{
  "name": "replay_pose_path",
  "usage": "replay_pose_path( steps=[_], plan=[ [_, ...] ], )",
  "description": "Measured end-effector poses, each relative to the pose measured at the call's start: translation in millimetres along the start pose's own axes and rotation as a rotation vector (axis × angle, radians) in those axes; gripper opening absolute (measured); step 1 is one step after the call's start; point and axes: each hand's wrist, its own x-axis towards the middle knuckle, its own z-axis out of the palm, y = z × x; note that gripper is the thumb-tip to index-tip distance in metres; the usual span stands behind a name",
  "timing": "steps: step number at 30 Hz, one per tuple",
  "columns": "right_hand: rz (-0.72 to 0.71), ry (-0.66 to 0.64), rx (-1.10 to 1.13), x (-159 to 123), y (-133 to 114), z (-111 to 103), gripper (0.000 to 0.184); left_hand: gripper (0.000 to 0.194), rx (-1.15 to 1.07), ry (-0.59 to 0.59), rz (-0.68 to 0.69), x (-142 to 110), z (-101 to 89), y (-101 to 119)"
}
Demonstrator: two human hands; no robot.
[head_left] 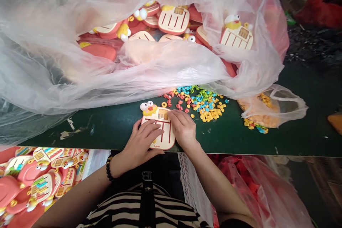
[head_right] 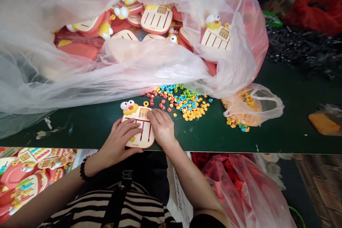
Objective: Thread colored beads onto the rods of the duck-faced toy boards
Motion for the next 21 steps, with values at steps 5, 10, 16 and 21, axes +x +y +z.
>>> replay_pose_path(
  steps=[5,10,16,21],
  plan=[
    [0.007,-0.041,0.145,-17,-11,-10,0.03,0.051,0.013,0.023,-0.007,-2,2.6,-1],
    [0.129,-0.017,0.359,-16,-31,-4,0.036,0.073,0.011,0.055,0.002,-5,5.5,-3],
    [0.124,-0.03,0.494,7,-26,-10,0.023,0.083,0.091,0.071,-0.014,-2,4.5,0],
    [0.403,0.15,-0.038,-1,32,-34,0.019,0.067,0.121,0.055,-0.013,-1,4.4,3]
  ],
)
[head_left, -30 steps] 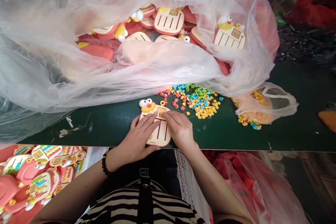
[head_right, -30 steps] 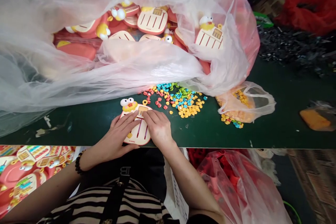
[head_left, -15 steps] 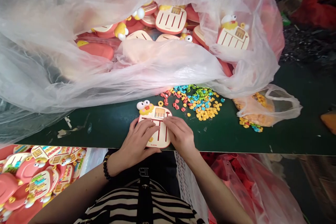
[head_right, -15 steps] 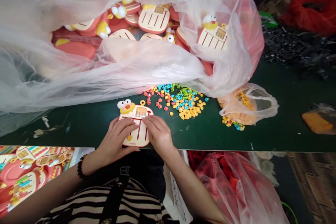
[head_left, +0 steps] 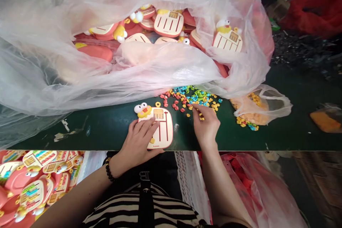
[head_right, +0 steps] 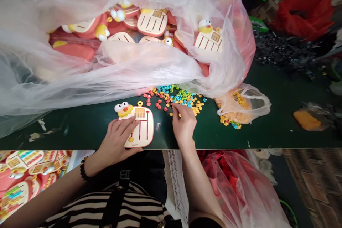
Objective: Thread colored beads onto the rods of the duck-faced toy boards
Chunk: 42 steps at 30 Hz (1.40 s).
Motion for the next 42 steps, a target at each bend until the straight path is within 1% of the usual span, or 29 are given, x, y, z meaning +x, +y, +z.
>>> replay_pose_path(
  steps=[2,4,6,7,9,11,13,15,17,19,21,23,25,27,29,31,33,35,36,37,38,40,42],
  plan=[
    [-0.04,-0.106,-0.138,5,21,2,0.018,0.064,-0.01,0.02,0.001,-1,0.6,0],
    [-0.089,-0.204,-0.218,8,32,7,0.017,0.062,-0.017,0.028,0.006,-2,0.8,-1],
    [-0.105,-0.232,-0.26,10,35,10,0.018,0.062,-0.023,0.032,0.022,-3,0.4,-2],
    [-0.098,-0.218,-0.26,11,32,10,0.018,0.062,-0.027,0.033,0.029,-3,0.1,-3],
    [-0.057,-0.154,-0.198,11,21,9,0.016,0.064,-0.036,0.03,0.033,-4,-0.6,-3],
    [-0.02,-0.093,-0.068,9,4,8,0.015,0.066,-0.043,0.018,0.021,-4,-0.8,-4],
    [-0.047,-0.096,0.064,5,-15,13,0.014,0.067,-0.046,0.004,0.013,-4,-0.3,-4],
    [-0.129,-0.153,0.123,-3,-31,21,0.016,0.069,-0.046,0.011,0.0,-5,1.0,-4],
    [-0.184,-0.213,0.116,-12,-40,27,0.021,0.076,-0.054,0.041,-0.02,-5,2.6,-4],
    [-0.192,-0.25,0.091,-24,-44,26,0.023,0.085,-0.074,0.079,-0.039,-6,4.1,-5],
    [-0.181,-0.283,0.084,-36,-46,19,0.026,0.092,-0.101,0.102,-0.044,-6,5.1,-5],
    [-0.18,-0.339,0.106,-46,-52,11,0.032,0.093,-0.122,0.119,-0.048,-5,5.4,-4],
    [-0.19,-0.411,0.137,-53,-62,8,0.04,0.092,-0.134,0.139,-0.055,-4,5.3,-3],
    [-0.206,-0.456,0.177,-55,-71,12,0.046,0.09,-0.131,0.15,-0.053,-3,4.9,-2],
    [-0.221,-0.461,0.268,-51,-76,17,0.048,0.088,-0.104,0.138,-0.039,-2,4.2,-1],
    [-0.229,-0.438,0.382,-42,-71,18,0.045,0.088,-0.062,0.105,-0.029,-2,3.1,-1],
    [-0.202,-0.367,0.419,-27,-55,15,0.038,0.086,-0.034,0.063,-0.026,-2,1.6,-1],
    [-0.109,-0.234,0.322,-5,-30,12,0.032,0.078,-0.027,0.023,-0.021,-2,0.0,-1],
    [-0.038,-0.164,0.244,9,-17,12,0.03,0.073,-0.026,0.01,-0.016,-2,-0.6,-1],
    [0.023,-0.123,0.166,23,-5,14,0.028,0.069,-0.025,0.001,-0.011,-2,-1.2,0],
    [0.059,-0.133,0.098,37,5,17,0.026,0.066,-0.023,-0.003,-0.006,-2,-1.6,0],
    [0.068,-0.302,-0.005,60,18,28,0.02,0.062,-0.013,-0.006,0.0,-2,-2.0,0],
    [0.033,-0.419,-0.082,75,21,41,0.019,0.059,-0.002,-0.004,0.006,-1,-1.9,0]
  ],
)
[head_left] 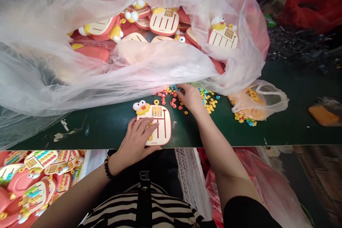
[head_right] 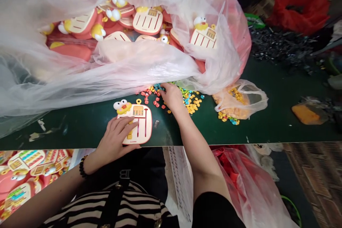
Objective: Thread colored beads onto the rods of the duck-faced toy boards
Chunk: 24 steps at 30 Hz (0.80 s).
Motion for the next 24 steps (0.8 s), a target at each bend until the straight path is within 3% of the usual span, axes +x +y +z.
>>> replay_pose_path(
  steps=[4,8,12,14,16,18,24],
  plan=[
    [-0.079,-0.084,-0.041,13,-7,8,0.031,0.058,-0.008,-0.001,0.017,0,0.8,-1],
    [-0.004,-0.105,0.042,11,0,-2,0.031,0.059,-0.026,-0.008,-0.001,-1,1.3,-1],
    [0.006,0.041,0.421,-7,-1,-14,0.021,0.059,-0.027,-0.005,-0.007,-1,1.3,-1],
    [-0.035,-0.007,0.653,-23,-14,-12,0.017,0.058,-0.025,-0.007,0.003,0,0.9,-1],
    [-0.088,-0.101,0.745,-41,-30,-4,0.016,0.057,-0.015,-0.007,0.011,0,0.5,-1],
    [-0.128,-0.097,0.674,-56,-45,6,0.016,0.056,-0.003,-0.006,0.014,1,0.1,0],
    [-0.221,0.159,0.234,-76,-55,19,0.021,0.056,-0.005,0.011,0.024,1,0.1,0]
  ],
)
